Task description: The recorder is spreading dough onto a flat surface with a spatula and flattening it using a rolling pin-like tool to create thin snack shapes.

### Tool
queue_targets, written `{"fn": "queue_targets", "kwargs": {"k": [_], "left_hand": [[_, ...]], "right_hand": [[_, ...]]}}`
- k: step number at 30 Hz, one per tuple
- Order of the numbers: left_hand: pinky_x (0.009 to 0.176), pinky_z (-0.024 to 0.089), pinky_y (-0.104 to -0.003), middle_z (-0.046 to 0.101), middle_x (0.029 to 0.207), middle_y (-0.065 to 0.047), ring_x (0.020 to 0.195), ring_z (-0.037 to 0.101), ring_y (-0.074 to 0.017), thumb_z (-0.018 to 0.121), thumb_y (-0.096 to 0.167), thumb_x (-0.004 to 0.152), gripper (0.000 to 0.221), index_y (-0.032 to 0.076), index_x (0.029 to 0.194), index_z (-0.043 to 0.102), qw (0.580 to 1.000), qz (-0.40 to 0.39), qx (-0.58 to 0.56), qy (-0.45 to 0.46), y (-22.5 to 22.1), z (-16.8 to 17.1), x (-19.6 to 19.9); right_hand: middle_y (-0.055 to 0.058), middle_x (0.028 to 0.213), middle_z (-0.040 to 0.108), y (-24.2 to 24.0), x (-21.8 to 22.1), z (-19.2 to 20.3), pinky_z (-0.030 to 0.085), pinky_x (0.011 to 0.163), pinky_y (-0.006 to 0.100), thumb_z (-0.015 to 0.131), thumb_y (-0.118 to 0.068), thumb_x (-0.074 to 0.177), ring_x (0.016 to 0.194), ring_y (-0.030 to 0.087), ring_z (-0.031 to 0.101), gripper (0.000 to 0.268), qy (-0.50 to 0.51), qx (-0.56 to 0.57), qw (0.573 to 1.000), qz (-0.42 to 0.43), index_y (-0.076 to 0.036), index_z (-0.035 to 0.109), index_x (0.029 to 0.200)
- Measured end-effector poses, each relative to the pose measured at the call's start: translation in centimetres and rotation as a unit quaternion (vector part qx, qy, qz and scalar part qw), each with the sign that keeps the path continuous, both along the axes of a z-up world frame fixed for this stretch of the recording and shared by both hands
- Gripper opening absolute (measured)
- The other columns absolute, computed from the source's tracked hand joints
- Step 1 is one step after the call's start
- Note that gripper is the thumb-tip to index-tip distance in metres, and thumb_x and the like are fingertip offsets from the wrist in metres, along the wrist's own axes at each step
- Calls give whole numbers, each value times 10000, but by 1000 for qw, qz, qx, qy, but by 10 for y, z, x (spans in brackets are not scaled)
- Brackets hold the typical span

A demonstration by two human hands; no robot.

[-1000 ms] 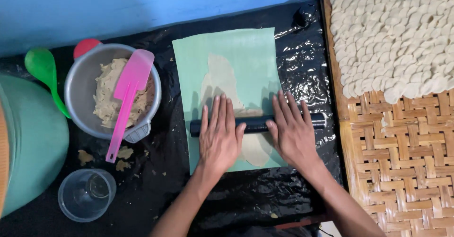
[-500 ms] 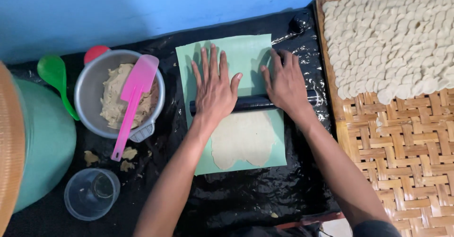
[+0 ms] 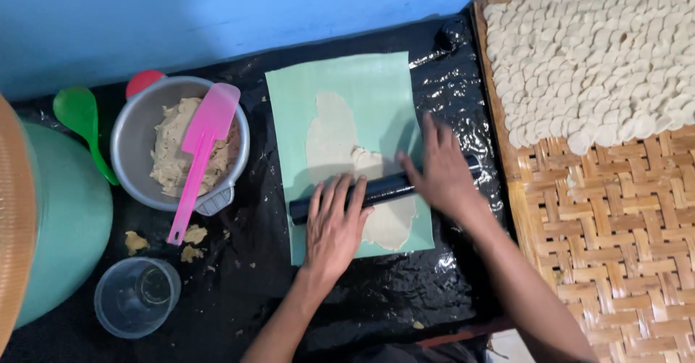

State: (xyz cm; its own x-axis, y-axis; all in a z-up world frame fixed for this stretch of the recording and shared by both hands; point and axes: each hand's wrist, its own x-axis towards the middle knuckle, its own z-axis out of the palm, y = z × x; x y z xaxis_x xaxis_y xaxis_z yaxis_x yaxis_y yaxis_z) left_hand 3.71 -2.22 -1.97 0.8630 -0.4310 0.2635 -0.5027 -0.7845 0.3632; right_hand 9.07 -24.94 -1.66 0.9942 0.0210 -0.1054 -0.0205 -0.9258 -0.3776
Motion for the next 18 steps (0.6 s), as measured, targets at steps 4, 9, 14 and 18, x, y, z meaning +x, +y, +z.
{"fn": "queue_targets", "kwargs": {"k": [4,9,14,18], "left_hand": [[1084,389,-518,604,1291,-170,1244,552,-343,728,244,884,562,36,1384,582,999,4,-26,27,-2,9,-6],[1021,426,-494,613,1233,-166,1168,567,-341,720,183,906,484,27,1347,597,997,-19,-54,41,6,9,-15],[993,429,-498,611,1235,-183,1150,572,-342,701,169,900,486,-6,1339,587,995,-55,-46,68,19,15,-33],[991,434,-503,615,1251,-183,1163,575,-355,691,165,909,462,-5,1326,589,992,-87,-50,74,25,25,-47]], "right_hand": [[370,1377,494,-22,73,-52,419,1077,506,680,-293,975,1271,499,484,803,-151,85,985,-2,162,297,1513],[260,1076,710,-26,116,-81,553,855,462,630,-103,968,977,409,705,499,-149,214,965,-37,54,520,1428],[250,1008,715,-22,73,-49,546,808,466,652,-58,939,939,433,707,433,-94,179,979,-25,-6,611,1368],[253,1038,696,-28,32,-26,548,823,465,645,-51,921,941,428,702,508,-82,149,985,-20,-14,579,1423]]}}
